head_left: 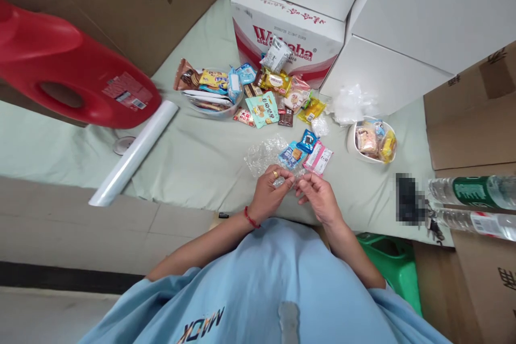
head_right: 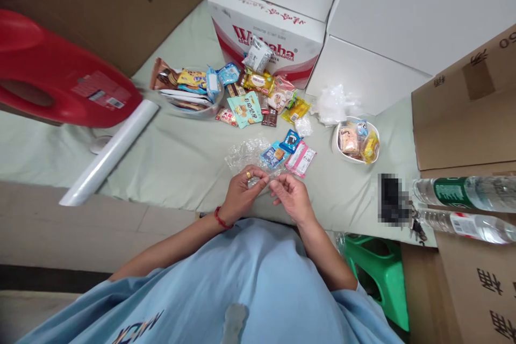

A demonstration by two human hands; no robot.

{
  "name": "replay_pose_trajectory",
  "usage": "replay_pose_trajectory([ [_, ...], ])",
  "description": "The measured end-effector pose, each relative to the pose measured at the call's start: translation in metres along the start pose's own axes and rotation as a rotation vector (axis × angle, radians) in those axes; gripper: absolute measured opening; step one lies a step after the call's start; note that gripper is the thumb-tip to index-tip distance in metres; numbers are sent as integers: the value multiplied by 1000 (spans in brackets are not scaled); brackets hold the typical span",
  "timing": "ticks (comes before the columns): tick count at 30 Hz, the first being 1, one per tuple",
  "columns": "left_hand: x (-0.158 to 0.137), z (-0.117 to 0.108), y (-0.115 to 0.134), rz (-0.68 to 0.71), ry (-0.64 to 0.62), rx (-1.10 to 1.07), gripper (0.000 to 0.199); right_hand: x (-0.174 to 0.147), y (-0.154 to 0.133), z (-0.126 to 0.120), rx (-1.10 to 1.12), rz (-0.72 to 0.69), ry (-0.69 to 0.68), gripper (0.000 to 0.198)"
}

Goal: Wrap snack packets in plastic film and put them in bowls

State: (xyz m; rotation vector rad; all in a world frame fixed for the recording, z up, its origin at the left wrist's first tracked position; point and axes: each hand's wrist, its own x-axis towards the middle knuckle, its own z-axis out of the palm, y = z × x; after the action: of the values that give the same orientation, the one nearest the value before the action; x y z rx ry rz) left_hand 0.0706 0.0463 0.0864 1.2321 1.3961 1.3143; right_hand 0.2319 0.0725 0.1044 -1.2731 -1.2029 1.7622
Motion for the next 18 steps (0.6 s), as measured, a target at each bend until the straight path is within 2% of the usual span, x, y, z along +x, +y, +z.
replay_pose_trajectory([
  [3, 0, -1, -2, -34, 32, -80, 24, 0, 3, 2, -42, -33, -24, 35],
  [7, 3, -17, 2, -227, 62, -434, 30, -3, -2, -6, -36, -119, -11, 26],
  [10, 1, -37, 14, -352, 21, -633, 35, -10, -15, -12, -22, -143, -100, 23],
  [14, -3, -56, 27, -424, -8, -645, 42, -16, -34, -9, 81, -37, -254, 25],
  [18, -2, -71, 29, -413, 70, -636, 53, -14, -41, -5, 201, 60, -257, 31],
])
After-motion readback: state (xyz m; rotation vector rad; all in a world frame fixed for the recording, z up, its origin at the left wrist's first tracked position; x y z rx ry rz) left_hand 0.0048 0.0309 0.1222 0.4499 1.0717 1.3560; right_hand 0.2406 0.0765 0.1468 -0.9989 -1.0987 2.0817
